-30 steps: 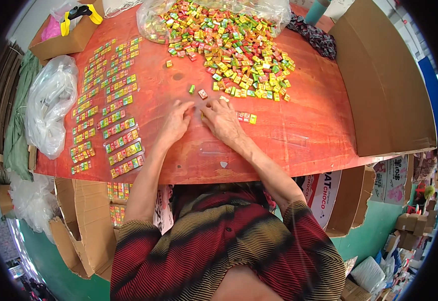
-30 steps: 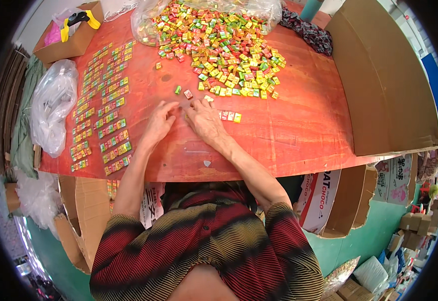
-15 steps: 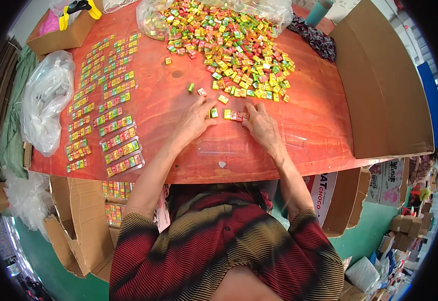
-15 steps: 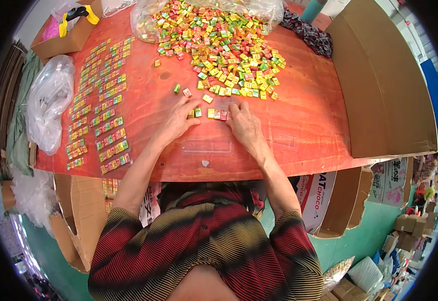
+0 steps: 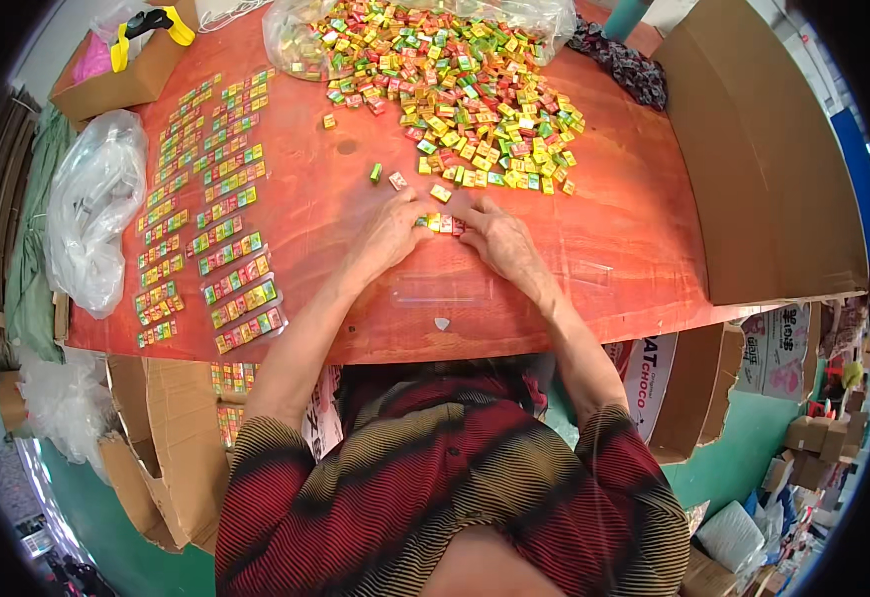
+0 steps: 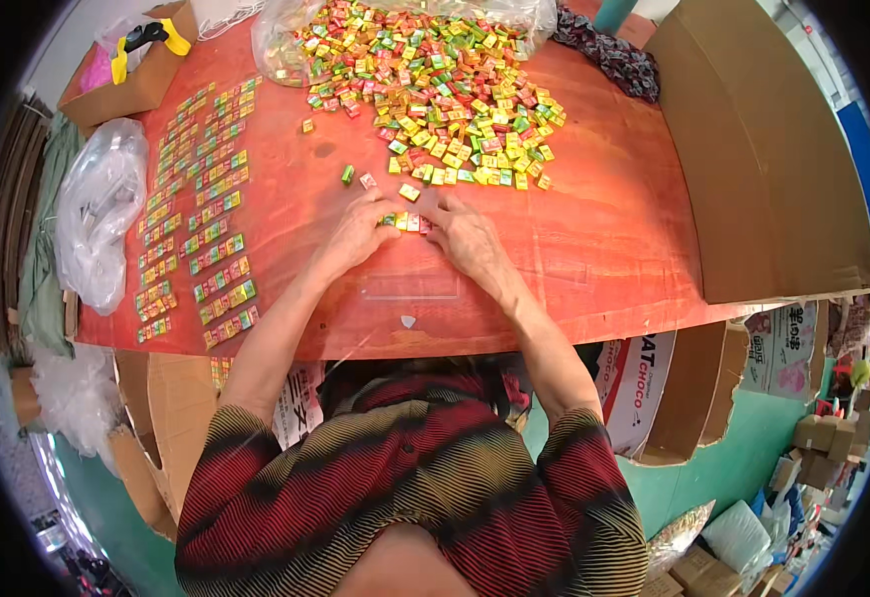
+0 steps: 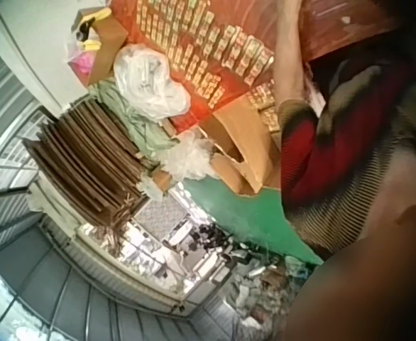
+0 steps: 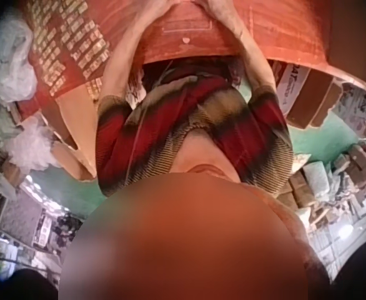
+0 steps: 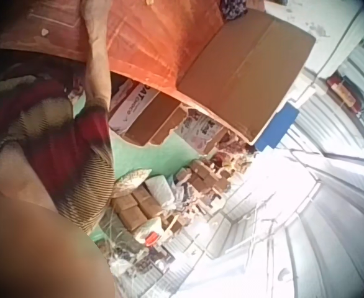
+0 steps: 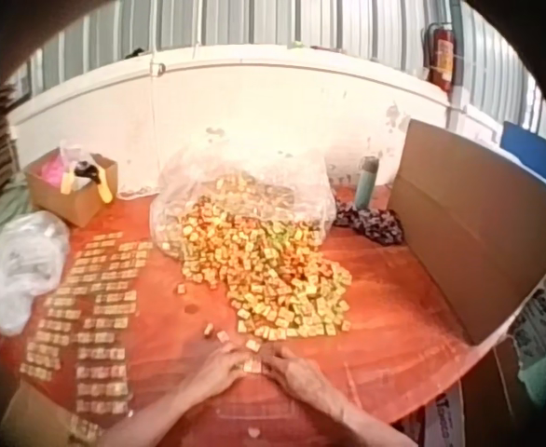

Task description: The recorder sorts small colorful packaged items, organizes them into sets, and packs them into plastic sleeves and cardboard boxes.

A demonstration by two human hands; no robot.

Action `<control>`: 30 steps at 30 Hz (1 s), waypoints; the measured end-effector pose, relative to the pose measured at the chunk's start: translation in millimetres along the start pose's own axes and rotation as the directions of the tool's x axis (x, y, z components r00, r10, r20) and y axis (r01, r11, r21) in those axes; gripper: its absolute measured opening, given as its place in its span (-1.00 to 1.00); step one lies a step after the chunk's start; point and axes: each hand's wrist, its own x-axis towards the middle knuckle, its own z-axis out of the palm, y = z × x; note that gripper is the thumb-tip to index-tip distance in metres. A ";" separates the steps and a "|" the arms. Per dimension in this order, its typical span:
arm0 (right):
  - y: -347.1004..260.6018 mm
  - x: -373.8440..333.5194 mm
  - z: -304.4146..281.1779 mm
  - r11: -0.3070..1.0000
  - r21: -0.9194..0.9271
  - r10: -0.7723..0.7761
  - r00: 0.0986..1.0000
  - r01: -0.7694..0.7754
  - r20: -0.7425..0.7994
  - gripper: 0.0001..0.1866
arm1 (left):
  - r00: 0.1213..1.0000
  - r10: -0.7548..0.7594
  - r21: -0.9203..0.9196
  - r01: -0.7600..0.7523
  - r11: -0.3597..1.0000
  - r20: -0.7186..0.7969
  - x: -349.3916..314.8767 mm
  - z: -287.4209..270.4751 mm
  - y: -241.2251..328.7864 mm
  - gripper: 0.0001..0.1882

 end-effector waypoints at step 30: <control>-51.2 -105.9 23.0 0.962 -0.263 0.103 0.990 -0.075 0.096 -0.19 | 0.998 -0.020 0.474 0.047 0.879 -0.062 -93.9 28.7 77.4 -0.29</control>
